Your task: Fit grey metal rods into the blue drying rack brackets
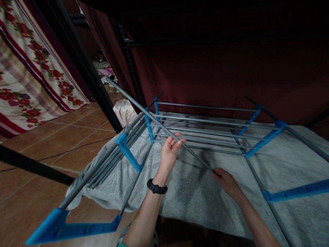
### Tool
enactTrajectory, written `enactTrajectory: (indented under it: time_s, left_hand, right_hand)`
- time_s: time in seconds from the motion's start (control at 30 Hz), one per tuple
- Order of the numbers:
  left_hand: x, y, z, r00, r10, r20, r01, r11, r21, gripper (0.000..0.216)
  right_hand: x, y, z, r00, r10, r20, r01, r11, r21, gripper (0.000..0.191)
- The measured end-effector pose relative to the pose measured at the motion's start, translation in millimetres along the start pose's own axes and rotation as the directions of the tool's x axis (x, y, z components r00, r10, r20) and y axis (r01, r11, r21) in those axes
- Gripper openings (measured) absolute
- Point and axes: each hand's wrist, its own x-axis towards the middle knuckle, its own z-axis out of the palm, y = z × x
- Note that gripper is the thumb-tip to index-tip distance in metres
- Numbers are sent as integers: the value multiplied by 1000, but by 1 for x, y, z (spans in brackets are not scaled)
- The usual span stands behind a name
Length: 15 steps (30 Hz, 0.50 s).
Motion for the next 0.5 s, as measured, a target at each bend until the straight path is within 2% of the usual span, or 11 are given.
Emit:
enactTrajectory:
  time_s: [0.13,0.3,0.4,0.5]
  left_hand:
    - [-10,-14,12,997,-30,66,30,999,12,44]
    - [-22,-33,23,977,-48,208,38,998,52,44]
    - [-21,-37,21,981,-26,194,7,995,98,38]
    - [-17,-32,14,989,11,149,-41,978,204,36]
  right_hand:
    - [-3,-21,15,993,-74,93,78,996,-39,18]
    - [-5,-29,25,983,-70,171,82,995,-63,14]
    - [-4,-23,26,974,-115,194,115,993,13,23]
    - [-1,-17,20,984,-125,129,117,991,63,30]
